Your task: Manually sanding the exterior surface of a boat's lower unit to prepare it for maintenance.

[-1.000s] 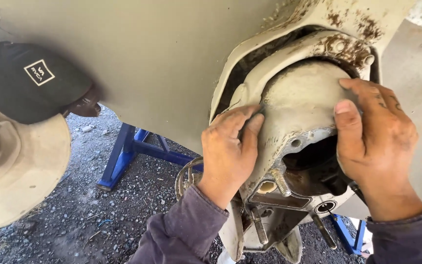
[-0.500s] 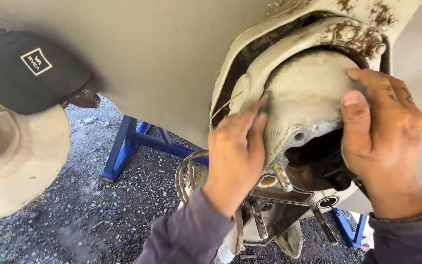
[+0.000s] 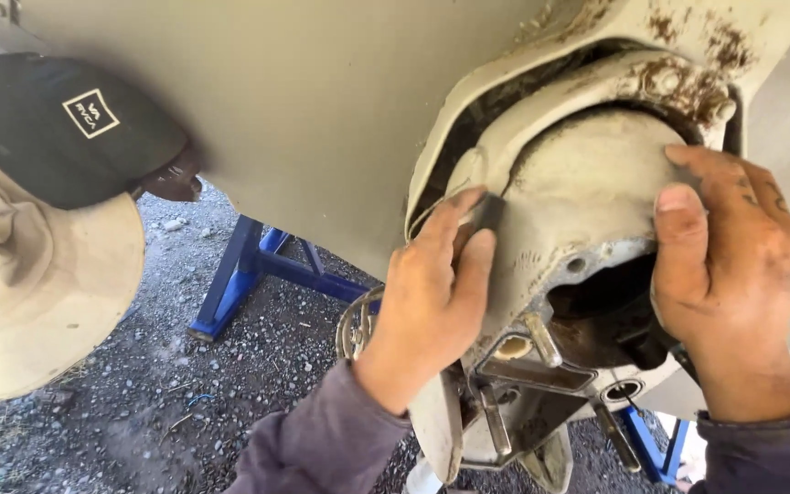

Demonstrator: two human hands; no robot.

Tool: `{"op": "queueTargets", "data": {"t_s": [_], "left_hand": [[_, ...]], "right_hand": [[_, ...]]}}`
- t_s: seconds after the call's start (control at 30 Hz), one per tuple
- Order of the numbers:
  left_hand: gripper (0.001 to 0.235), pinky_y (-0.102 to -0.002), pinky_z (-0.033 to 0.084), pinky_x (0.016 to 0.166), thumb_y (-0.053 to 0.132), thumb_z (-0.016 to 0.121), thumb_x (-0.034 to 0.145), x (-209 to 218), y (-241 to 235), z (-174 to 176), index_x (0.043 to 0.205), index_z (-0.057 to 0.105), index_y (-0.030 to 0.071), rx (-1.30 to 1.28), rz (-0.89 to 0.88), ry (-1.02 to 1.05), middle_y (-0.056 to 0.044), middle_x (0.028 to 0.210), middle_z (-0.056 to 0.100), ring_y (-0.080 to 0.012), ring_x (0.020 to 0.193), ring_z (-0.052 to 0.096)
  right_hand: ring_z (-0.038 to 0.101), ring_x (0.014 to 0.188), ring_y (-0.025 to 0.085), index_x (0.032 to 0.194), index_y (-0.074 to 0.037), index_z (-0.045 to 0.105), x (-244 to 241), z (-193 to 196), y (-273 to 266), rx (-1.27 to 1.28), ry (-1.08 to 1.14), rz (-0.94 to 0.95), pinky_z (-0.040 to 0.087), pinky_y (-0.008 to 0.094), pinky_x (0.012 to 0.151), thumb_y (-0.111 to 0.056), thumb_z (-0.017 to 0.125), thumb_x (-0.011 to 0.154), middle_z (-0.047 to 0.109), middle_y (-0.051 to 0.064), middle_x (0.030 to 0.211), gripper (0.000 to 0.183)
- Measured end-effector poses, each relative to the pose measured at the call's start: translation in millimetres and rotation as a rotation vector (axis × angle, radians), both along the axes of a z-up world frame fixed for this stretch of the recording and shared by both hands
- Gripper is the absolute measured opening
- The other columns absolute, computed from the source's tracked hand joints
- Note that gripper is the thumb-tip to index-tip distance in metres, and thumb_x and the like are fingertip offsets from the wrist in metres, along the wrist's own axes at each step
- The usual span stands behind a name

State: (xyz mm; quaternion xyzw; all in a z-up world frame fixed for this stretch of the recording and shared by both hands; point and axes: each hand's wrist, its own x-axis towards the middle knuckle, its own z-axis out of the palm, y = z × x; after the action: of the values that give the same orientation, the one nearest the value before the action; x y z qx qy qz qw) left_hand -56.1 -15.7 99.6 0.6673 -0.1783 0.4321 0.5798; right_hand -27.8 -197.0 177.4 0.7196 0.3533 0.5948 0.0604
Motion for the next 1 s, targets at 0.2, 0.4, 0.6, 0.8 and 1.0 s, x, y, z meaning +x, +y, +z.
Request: {"op": "queueTargets", "data": {"t_s": [0.2, 0.4, 0.6, 0.8, 1.0], "left_hand": [[0.019, -0.019, 0.025, 0.034, 0.006, 0.047, 0.090, 28.7, -15.4, -5.8, 0.108, 0.050, 0.008, -0.187, 0.080, -0.320, -0.005, 0.084, 0.050, -0.0044, 0.038, 0.025], [0.015, -0.021, 0.042, 0.050, 0.006, 0.048, 0.088, 21.3, -11.1, -5.8, 0.098, 0.058, 0.002, -0.169, 0.062, -0.386, -0.013, 0.105, 0.063, -0.0138, 0.065, 0.043], [0.010, -0.029, 0.055, 0.085, -0.005, 0.044, 0.089, 34.9, -15.5, -0.1, 0.087, 0.048, 0.004, -0.156, 0.022, -0.503, -0.014, 0.108, 0.059, -0.0264, 0.102, 0.063], [0.029, -0.026, 0.032, 0.070, -0.005, 0.040, 0.090, 36.8, -7.9, -14.9, 0.116, 0.050, 0.006, -0.096, -0.221, -0.319, 0.001, 0.086, 0.042, -0.0155, 0.080, 0.037], [0.036, -0.017, 0.036, 0.036, 0.005, 0.039, 0.093, 35.8, -8.1, -1.5, 0.128, 0.037, 0.005, -0.050, -0.197, -0.253, -0.013, 0.110, 0.056, -0.0026, 0.041, 0.033]], "right_hand": [[0.062, 0.088, 0.042, 0.098, 0.014, 0.062, 2.8, 0.1, -0.9, -0.041, 0.027, 0.058, 0.049, 0.044, 0.070, -0.026, 0.026, 0.107, 0.064, 0.027, 0.098, 0.055], [0.063, 0.093, 0.041, 0.111, 0.012, 0.065, 3.5, -1.4, -2.5, -0.010, 0.029, 0.004, 0.046, 0.041, 0.064, -0.029, 0.025, 0.107, 0.065, 0.023, 0.095, 0.057], [0.063, 0.088, 0.039, 0.109, 0.011, 0.064, 2.1, 0.0, -1.5, -0.003, 0.023, 0.022, 0.047, 0.041, 0.065, -0.028, 0.025, 0.106, 0.063, 0.021, 0.091, 0.055], [0.063, 0.093, 0.039, 0.111, 0.010, 0.065, 1.4, -0.2, -1.5, 0.016, 0.039, -0.010, 0.045, 0.040, 0.060, -0.030, 0.025, 0.106, 0.066, 0.024, 0.102, 0.057], [0.064, 0.088, 0.038, 0.097, 0.009, 0.063, 2.9, 1.8, 1.5, 0.034, 0.034, 0.010, 0.046, 0.038, 0.057, -0.031, 0.023, 0.104, 0.066, 0.025, 0.100, 0.057]]}}
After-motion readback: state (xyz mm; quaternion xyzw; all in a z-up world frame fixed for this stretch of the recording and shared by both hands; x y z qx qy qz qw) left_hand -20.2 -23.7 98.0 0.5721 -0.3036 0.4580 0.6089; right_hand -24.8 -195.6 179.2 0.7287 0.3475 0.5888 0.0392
